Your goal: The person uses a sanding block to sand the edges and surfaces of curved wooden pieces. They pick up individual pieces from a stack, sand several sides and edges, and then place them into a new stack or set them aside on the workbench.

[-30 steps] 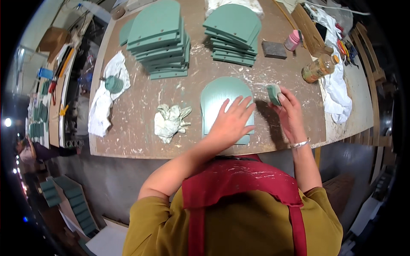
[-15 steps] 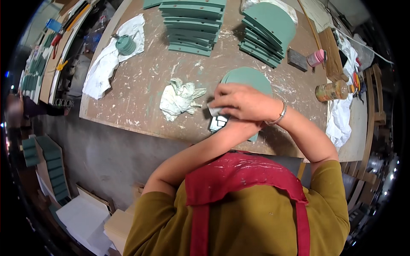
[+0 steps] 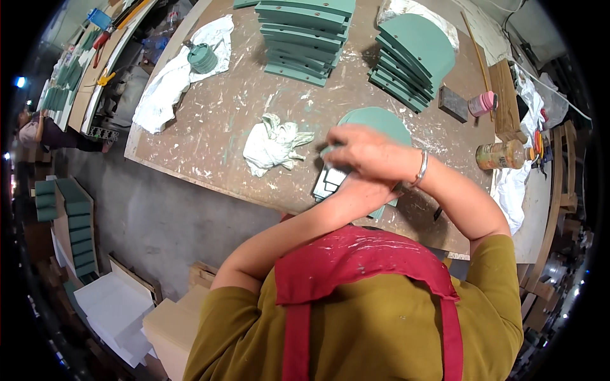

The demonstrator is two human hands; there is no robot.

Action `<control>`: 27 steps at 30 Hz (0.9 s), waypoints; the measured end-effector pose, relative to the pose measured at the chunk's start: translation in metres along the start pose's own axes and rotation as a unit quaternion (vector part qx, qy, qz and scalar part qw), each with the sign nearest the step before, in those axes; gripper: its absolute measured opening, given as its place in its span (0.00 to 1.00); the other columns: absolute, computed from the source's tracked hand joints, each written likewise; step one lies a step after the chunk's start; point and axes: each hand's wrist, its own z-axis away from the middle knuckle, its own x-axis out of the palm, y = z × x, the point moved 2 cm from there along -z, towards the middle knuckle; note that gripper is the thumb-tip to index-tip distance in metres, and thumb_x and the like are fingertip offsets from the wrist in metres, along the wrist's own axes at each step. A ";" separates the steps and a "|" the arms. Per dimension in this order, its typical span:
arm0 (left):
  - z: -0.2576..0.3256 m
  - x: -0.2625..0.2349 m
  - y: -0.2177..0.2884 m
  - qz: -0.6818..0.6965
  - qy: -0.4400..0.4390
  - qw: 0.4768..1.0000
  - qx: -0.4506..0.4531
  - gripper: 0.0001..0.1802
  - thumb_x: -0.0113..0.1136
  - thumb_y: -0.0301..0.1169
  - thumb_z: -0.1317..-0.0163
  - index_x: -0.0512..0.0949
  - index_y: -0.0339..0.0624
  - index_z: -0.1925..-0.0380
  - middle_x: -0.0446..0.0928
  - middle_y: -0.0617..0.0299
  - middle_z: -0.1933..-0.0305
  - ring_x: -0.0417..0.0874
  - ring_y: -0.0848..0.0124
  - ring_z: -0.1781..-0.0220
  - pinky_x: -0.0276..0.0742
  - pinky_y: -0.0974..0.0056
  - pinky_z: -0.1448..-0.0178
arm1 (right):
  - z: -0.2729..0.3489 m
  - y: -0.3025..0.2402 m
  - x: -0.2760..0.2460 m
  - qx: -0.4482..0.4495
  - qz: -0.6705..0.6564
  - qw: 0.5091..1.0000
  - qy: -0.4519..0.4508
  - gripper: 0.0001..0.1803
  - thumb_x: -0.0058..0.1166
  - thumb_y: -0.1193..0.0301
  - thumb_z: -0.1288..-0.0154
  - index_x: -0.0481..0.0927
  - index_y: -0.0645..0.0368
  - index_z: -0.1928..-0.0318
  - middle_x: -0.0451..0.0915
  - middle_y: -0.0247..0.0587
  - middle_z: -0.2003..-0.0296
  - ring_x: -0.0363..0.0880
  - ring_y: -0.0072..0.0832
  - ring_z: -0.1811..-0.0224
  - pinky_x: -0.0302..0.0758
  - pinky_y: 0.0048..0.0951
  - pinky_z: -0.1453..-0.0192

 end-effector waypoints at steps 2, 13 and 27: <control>-0.010 -0.030 -0.001 -0.002 -0.075 0.997 -0.018 0.35 0.54 0.51 0.31 0.66 0.40 0.33 0.67 0.48 0.31 0.63 0.54 0.26 0.54 0.47 0.23 | -0.014 -0.005 -0.028 0.383 -0.222 0.897 -0.016 0.10 0.57 0.73 0.41 0.84 0.59 0.59 0.77 0.47 0.58 0.78 0.46 0.53 0.75 0.41 0.50; -0.005 -0.021 0.001 -0.026 -0.113 0.992 -0.038 0.35 0.51 0.53 0.30 0.65 0.42 0.31 0.64 0.50 0.27 0.63 0.53 0.25 0.56 0.48 0.23 | 0.003 0.012 -0.002 0.081 0.055 0.991 0.087 0.10 0.58 0.73 0.42 0.85 0.57 0.60 0.74 0.49 0.61 0.77 0.46 0.55 0.77 0.43 0.52; -0.016 -0.062 -0.007 0.001 -0.089 0.996 -0.015 0.35 0.59 0.48 0.34 0.66 0.45 0.31 0.62 0.54 0.26 0.57 0.55 0.22 0.53 0.45 0.22 | 0.027 0.049 -0.022 0.291 0.104 0.920 0.239 0.12 0.61 0.73 0.39 0.85 0.60 0.54 0.76 0.47 0.58 0.79 0.44 0.55 0.77 0.38 0.49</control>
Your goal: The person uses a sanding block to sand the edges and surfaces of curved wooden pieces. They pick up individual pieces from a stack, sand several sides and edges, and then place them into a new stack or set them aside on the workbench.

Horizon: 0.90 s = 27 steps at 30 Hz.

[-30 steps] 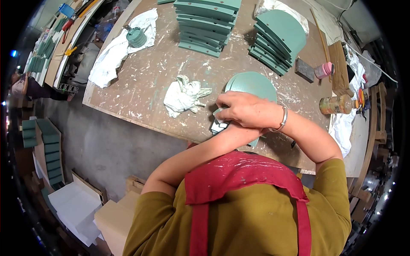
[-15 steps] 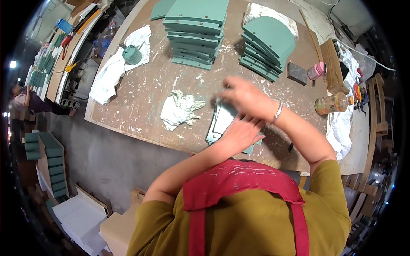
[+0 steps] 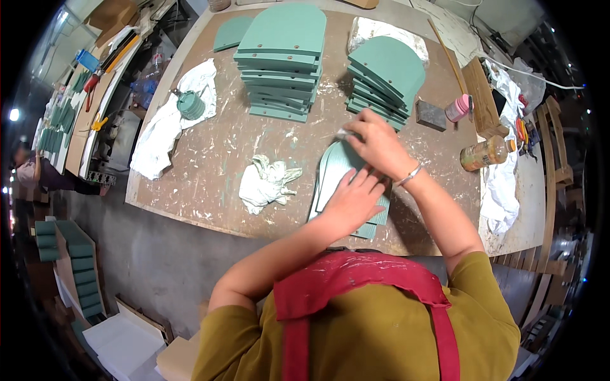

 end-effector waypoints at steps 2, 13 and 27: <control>0.007 0.003 -0.016 -0.015 0.006 1.000 0.025 0.33 0.57 0.49 0.33 0.67 0.45 0.32 0.64 0.54 0.27 0.58 0.55 0.22 0.52 0.45 0.22 | -0.001 -0.016 0.011 -0.015 -0.006 1.000 -0.024 0.12 0.62 0.72 0.39 0.85 0.61 0.55 0.76 0.47 0.60 0.78 0.43 0.55 0.76 0.39 0.49; 0.007 0.014 -0.023 -0.013 0.054 0.998 0.043 0.34 0.57 0.49 0.32 0.66 0.45 0.31 0.63 0.54 0.27 0.57 0.56 0.22 0.53 0.45 0.23 | 0.018 0.014 0.003 0.190 0.023 0.981 0.045 0.14 0.60 0.68 0.36 0.85 0.61 0.53 0.76 0.49 0.58 0.79 0.48 0.54 0.75 0.42 0.47; 0.005 0.011 -0.019 -0.006 0.059 0.997 0.050 0.35 0.60 0.48 0.35 0.67 0.46 0.31 0.60 0.58 0.24 0.59 0.58 0.23 0.53 0.47 0.24 | 0.102 0.007 -0.003 0.367 -0.038 0.905 0.211 0.14 0.60 0.68 0.37 0.84 0.63 0.54 0.76 0.53 0.59 0.79 0.50 0.56 0.75 0.43 0.49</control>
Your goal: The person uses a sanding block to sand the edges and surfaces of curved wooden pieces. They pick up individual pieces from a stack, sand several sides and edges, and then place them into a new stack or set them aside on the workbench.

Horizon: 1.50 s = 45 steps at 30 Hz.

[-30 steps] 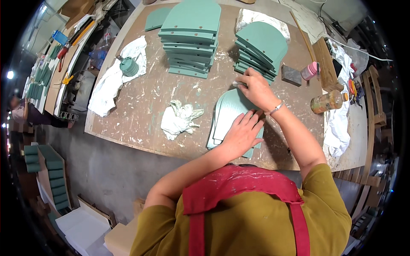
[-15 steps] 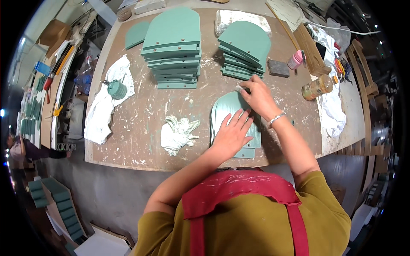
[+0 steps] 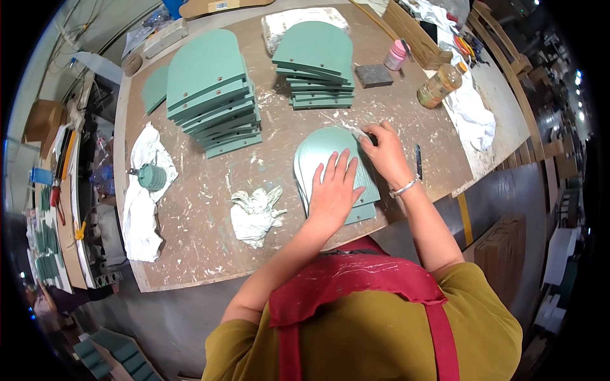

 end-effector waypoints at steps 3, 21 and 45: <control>-0.001 -0.003 0.000 0.008 -0.008 1.000 -0.012 0.36 0.62 0.45 0.36 0.66 0.43 0.31 0.60 0.56 0.24 0.59 0.56 0.23 0.53 0.47 0.24 | 0.024 0.007 -0.014 0.015 -0.005 1.000 -0.005 0.14 0.61 0.68 0.37 0.84 0.64 0.55 0.75 0.52 0.61 0.78 0.49 0.59 0.74 0.41 0.52; -0.032 -0.014 -0.050 -0.047 -0.035 0.997 0.046 0.35 0.56 0.43 0.31 0.63 0.38 0.29 0.58 0.51 0.23 0.59 0.52 0.22 0.54 0.48 0.23 | 0.036 0.048 -0.036 -0.152 -0.140 0.966 -0.152 0.23 0.57 0.80 0.39 0.79 0.61 0.41 0.76 0.46 0.50 0.77 0.40 0.47 0.73 0.32 0.42; -0.030 -0.014 -0.049 -0.053 -0.016 0.998 0.042 0.34 0.55 0.44 0.30 0.63 0.39 0.30 0.58 0.51 0.22 0.58 0.53 0.22 0.54 0.48 0.23 | 0.118 0.052 -0.060 -0.135 -0.130 0.965 -0.182 0.23 0.57 0.78 0.37 0.79 0.60 0.41 0.77 0.46 0.50 0.78 0.41 0.50 0.75 0.33 0.45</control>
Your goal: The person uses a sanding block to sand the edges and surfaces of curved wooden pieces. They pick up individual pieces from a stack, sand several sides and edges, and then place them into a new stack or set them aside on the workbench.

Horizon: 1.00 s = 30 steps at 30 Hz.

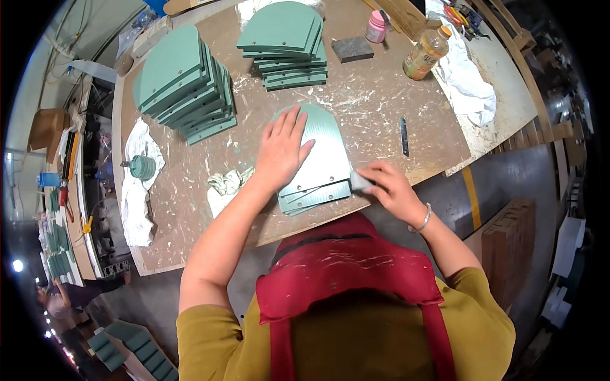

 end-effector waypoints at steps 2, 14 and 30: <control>0.002 0.002 0.001 0.002 0.010 1.000 -0.001 0.34 0.55 0.45 0.31 0.63 0.39 0.30 0.58 0.51 0.22 0.58 0.53 0.22 0.53 0.48 0.23 | 0.017 -0.009 0.001 0.003 0.003 1.000 -0.016 0.22 0.58 0.78 0.38 0.79 0.60 0.41 0.77 0.46 0.50 0.79 0.40 0.50 0.75 0.32 0.45; 0.001 0.005 0.004 0.017 -0.054 0.986 0.159 0.32 0.52 0.49 0.29 0.65 0.51 0.29 0.58 0.58 0.22 0.60 0.53 0.23 0.56 0.43 0.24 | 0.023 -0.043 0.041 0.135 0.004 0.946 0.295 0.21 0.62 0.76 0.37 0.79 0.61 0.43 0.77 0.41 0.53 0.77 0.29 0.55 0.74 0.25 0.53; 0.001 0.004 0.005 0.036 -0.043 0.986 0.157 0.30 0.51 0.48 0.29 0.66 0.51 0.30 0.61 0.58 0.23 0.59 0.54 0.22 0.53 0.45 0.23 | 0.011 -0.064 0.100 0.050 0.149 0.936 0.316 0.22 0.63 0.77 0.42 0.79 0.61 0.45 0.77 0.48 0.54 0.80 0.43 0.56 0.78 0.35 0.54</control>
